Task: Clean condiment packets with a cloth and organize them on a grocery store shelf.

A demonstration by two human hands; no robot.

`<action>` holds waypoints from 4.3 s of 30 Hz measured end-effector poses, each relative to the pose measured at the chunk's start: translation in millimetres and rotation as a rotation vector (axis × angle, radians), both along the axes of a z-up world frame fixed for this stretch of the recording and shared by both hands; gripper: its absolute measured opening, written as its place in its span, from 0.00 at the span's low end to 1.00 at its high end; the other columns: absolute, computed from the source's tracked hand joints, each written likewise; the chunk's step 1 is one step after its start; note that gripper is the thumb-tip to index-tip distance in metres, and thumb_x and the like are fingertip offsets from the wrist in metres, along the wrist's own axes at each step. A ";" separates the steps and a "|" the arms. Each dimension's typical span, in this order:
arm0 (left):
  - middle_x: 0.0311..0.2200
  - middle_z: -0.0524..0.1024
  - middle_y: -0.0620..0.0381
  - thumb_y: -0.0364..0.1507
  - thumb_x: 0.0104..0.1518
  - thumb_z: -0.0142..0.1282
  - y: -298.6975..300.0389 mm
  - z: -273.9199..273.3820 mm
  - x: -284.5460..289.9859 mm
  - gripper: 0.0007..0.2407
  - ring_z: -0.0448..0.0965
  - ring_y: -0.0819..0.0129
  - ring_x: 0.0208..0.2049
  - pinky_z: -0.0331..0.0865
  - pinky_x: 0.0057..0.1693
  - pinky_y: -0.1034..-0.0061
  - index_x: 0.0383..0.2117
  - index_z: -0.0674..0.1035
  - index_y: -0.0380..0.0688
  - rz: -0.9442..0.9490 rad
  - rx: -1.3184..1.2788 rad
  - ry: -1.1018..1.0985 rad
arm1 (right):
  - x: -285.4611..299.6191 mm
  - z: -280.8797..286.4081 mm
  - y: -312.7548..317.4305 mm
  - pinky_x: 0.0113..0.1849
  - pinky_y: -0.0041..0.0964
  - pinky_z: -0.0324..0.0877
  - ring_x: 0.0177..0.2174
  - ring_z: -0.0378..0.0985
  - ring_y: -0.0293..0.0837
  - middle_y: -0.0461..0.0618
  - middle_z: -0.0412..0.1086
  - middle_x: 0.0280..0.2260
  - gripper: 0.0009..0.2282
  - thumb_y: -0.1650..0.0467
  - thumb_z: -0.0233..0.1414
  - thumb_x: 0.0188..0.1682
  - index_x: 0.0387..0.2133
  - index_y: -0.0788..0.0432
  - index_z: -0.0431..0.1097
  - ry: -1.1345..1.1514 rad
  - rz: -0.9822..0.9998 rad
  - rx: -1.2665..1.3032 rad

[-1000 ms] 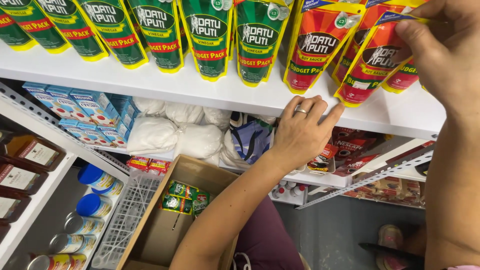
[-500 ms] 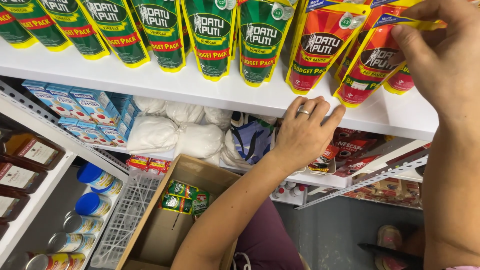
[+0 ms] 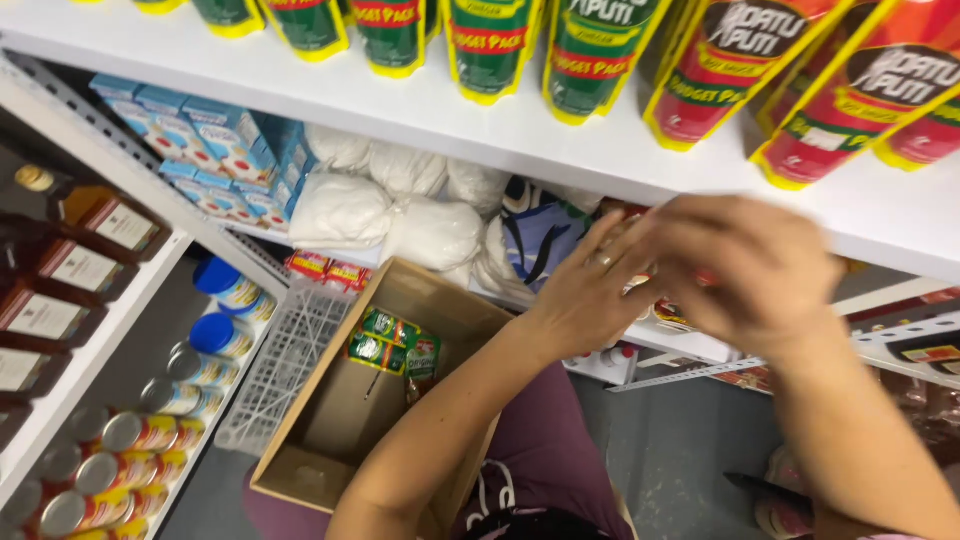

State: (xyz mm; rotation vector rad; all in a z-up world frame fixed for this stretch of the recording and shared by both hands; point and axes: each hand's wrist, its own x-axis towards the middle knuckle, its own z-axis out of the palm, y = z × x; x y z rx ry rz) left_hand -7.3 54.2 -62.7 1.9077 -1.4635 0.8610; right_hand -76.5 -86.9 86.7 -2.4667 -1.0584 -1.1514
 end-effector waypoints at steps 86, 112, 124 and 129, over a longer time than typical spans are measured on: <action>0.49 0.79 0.37 0.26 0.59 0.47 169.1 -341.9 3.1 0.13 0.80 0.41 0.50 0.73 0.56 0.51 0.44 0.84 0.38 1.138 0.315 1.595 | 15.7 -381.0 148.9 0.43 0.43 0.71 0.40 0.77 0.54 0.57 0.74 0.48 0.19 0.74 0.55 0.51 0.56 0.54 0.64 1.118 -0.270 0.637; 0.43 0.72 0.54 0.34 0.68 0.53 170.7 -56.4 -19.7 0.09 0.70 0.61 0.61 0.62 0.72 0.45 0.35 0.75 0.42 -1.204 -1.364 1.202 | 21.6 -207.7 135.5 0.64 0.44 0.62 0.60 0.68 0.51 0.58 0.63 0.63 0.18 0.77 0.58 0.57 0.56 0.58 0.59 0.338 0.354 0.973; 0.67 0.68 0.59 0.44 0.67 0.54 149.0 -164.5 14.4 0.11 0.47 0.53 0.77 0.48 0.73 0.35 0.45 0.78 0.55 -1.270 -1.387 1.308 | 14.8 -181.4 174.8 0.67 0.63 0.49 0.63 0.67 0.61 0.59 0.72 0.55 0.16 0.72 0.59 0.41 0.44 0.57 0.72 0.568 0.745 0.302; 0.66 0.68 0.60 0.45 0.58 0.59 156.1 -179.5 24.7 0.14 0.46 0.57 0.76 0.43 0.72 0.31 0.43 0.75 0.54 -1.376 -1.309 1.175 | -4.9 -206.6 173.0 0.67 0.60 0.53 0.61 0.72 0.57 0.55 0.74 0.54 0.14 0.71 0.56 0.41 0.42 0.56 0.72 0.663 0.819 0.226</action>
